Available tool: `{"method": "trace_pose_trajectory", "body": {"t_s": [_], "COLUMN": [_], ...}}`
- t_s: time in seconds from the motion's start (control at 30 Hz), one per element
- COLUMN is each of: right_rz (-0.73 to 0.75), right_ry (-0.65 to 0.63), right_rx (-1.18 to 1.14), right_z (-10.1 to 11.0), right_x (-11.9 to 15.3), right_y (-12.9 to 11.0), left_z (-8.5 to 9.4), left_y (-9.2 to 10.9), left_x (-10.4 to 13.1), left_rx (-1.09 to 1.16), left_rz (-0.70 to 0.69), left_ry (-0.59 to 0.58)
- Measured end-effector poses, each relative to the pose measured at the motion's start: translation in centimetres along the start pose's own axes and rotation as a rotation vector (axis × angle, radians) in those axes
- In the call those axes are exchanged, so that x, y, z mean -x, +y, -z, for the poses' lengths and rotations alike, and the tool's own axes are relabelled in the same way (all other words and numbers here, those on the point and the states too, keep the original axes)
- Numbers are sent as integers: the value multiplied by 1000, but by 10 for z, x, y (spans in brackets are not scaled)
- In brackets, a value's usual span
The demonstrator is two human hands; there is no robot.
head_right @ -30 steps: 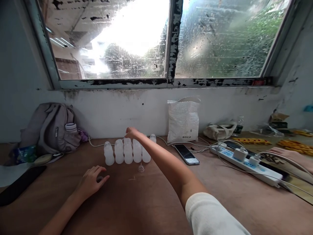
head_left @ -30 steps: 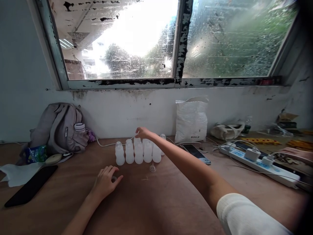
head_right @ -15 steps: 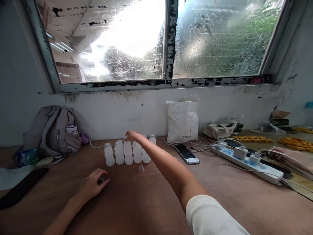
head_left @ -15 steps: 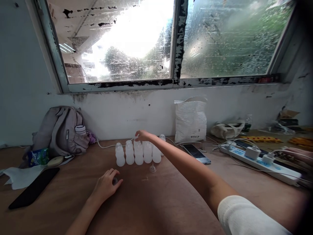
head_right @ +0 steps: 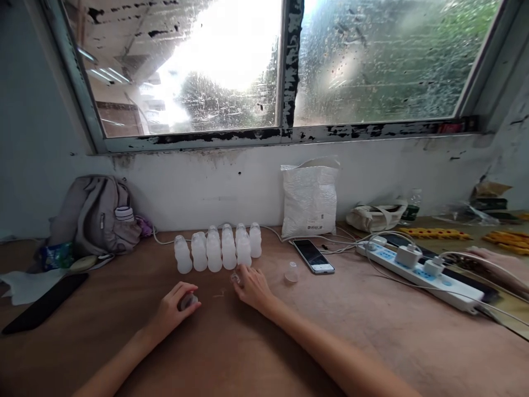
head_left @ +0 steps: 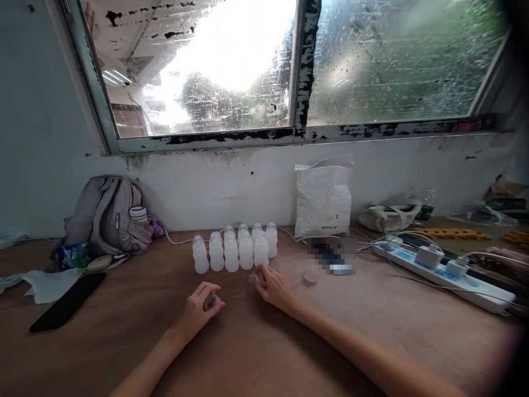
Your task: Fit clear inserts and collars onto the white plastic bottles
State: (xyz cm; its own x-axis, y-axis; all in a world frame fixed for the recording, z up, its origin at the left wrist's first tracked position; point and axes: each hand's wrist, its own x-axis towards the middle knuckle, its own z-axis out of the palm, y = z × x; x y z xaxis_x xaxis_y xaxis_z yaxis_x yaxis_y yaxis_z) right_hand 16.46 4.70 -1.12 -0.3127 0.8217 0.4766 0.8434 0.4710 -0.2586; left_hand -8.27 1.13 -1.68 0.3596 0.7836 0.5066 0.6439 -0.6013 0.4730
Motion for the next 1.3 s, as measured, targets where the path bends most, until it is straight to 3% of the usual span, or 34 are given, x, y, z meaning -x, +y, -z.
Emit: {"method": "trace_pose_trajectory", "body": {"t_s": [0.13, 0.37, 0.5, 0.6, 0.7, 0.8, 1.03, 1.2, 1.3], "right_rz": [-16, 87, 136, -1, -159, -205, -222, -166, -164], "right_ry": [-103, -104, -109, -20, 51, 74, 69, -49, -115], "right_rx": [2, -249, -344, -519, -634, -671, -718, -860, -1031], "right_z": [-13, -12, -11, -11, -13, -16, -14, -2, 1], "right_x": [1, 3, 3, 0, -4, -5, -6, -4, -3], "right_y": [17, 19, 22, 27, 33, 35, 35, 25, 17], "left_z": [-18, -51, -62, -70, -77, -81, -77, -81, -82], "left_y": [16, 35, 44, 45, 43, 40, 30, 24, 29], "left_x": [-12, -55, -70, -75, -76, -75, -74, -76, -75], "left_rx": [60, 165, 161, 158, 185, 198, 215, 666, 910], "left_rz": [-4, -77, -167, -177, -118, -79, 98, 415, 538], "left_ry": [6, 134, 80, 23, -82, -152, 9, 72, 50]}}
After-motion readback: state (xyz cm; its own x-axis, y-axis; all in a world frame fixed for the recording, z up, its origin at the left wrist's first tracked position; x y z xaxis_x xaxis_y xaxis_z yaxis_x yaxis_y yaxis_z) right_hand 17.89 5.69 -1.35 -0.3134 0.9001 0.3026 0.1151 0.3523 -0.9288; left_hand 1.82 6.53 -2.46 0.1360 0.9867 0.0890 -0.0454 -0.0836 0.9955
